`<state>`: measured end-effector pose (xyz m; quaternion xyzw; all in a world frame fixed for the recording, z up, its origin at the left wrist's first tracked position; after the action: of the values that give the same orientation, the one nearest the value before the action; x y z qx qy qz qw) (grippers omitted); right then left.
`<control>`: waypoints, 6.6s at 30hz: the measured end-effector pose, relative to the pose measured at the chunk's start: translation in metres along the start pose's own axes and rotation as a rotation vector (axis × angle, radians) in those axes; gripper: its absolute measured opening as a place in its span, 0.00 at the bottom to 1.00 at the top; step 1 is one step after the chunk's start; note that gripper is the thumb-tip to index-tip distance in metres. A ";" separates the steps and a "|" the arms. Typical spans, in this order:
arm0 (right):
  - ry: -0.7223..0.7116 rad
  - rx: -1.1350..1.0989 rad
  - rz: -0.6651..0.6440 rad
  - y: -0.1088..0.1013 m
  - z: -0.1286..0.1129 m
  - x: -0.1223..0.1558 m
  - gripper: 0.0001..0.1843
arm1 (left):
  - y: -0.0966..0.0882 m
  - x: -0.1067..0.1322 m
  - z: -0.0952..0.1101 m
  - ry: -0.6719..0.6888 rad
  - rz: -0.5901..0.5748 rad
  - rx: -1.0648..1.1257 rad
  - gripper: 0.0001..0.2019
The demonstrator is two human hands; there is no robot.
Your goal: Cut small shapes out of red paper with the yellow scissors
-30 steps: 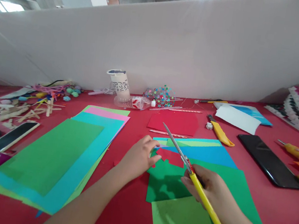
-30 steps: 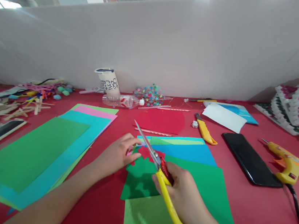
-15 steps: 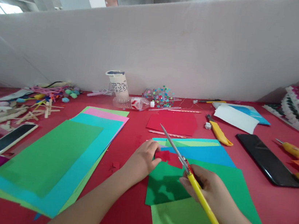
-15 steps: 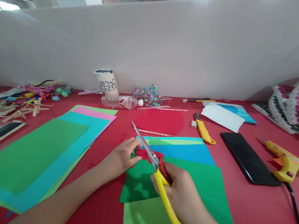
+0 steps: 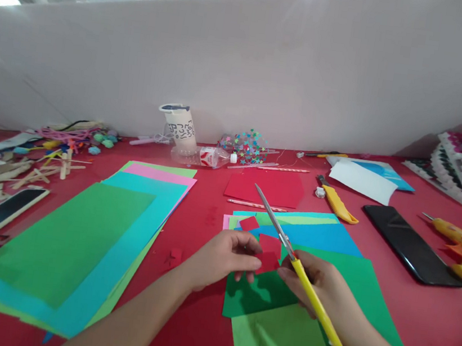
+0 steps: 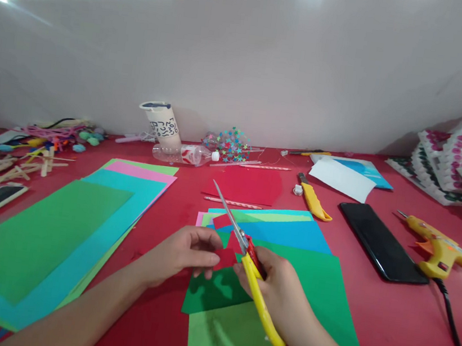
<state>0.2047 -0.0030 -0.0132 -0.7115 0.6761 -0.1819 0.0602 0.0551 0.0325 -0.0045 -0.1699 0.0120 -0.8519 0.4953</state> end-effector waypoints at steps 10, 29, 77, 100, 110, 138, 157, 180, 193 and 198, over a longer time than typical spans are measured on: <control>0.074 -0.080 0.031 -0.006 0.006 0.002 0.11 | 0.029 0.006 -0.004 -0.089 -0.108 0.272 0.13; -0.180 0.041 -0.132 -0.011 -0.014 0.007 0.24 | -0.018 0.010 0.031 0.135 0.399 0.547 0.06; -0.142 0.289 -0.266 0.000 -0.013 0.017 0.23 | -0.028 0.023 0.035 0.275 0.496 0.340 0.10; -0.132 0.262 -0.108 -0.009 -0.020 0.025 0.29 | -0.022 0.023 0.035 0.273 0.457 0.351 0.10; 0.000 0.209 -0.121 -0.001 -0.016 0.028 0.34 | -0.025 0.024 0.034 0.254 0.475 0.331 0.10; 0.038 0.146 -0.135 0.001 -0.001 0.022 0.33 | -0.025 0.025 0.033 0.236 0.460 0.352 0.10; -0.037 0.199 -0.160 0.001 -0.004 0.016 0.34 | -0.030 0.023 0.035 0.246 0.449 0.315 0.10; 0.046 0.195 -0.164 0.002 -0.015 0.024 0.36 | -0.037 0.024 0.034 0.280 0.514 0.425 0.09; 0.047 0.100 -0.289 0.001 -0.023 0.030 0.32 | -0.027 0.023 0.029 0.244 0.472 0.437 0.08; 0.034 0.064 -0.322 0.001 -0.023 0.031 0.31 | -0.028 0.023 0.029 0.240 0.455 0.425 0.08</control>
<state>0.1965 -0.0297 0.0129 -0.8053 0.5479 -0.2226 0.0414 0.0305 0.0316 0.0342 0.0458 -0.0702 -0.7169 0.6921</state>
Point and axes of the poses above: each hand's wrist, its own x-axis away from the middle knuckle, its own y-axis out of the palm, z = x × y, the point moved 7 cm from there along -x, towards the middle knuckle, and after that the axes turned 5 degrees about z, right-handed, at the moved point
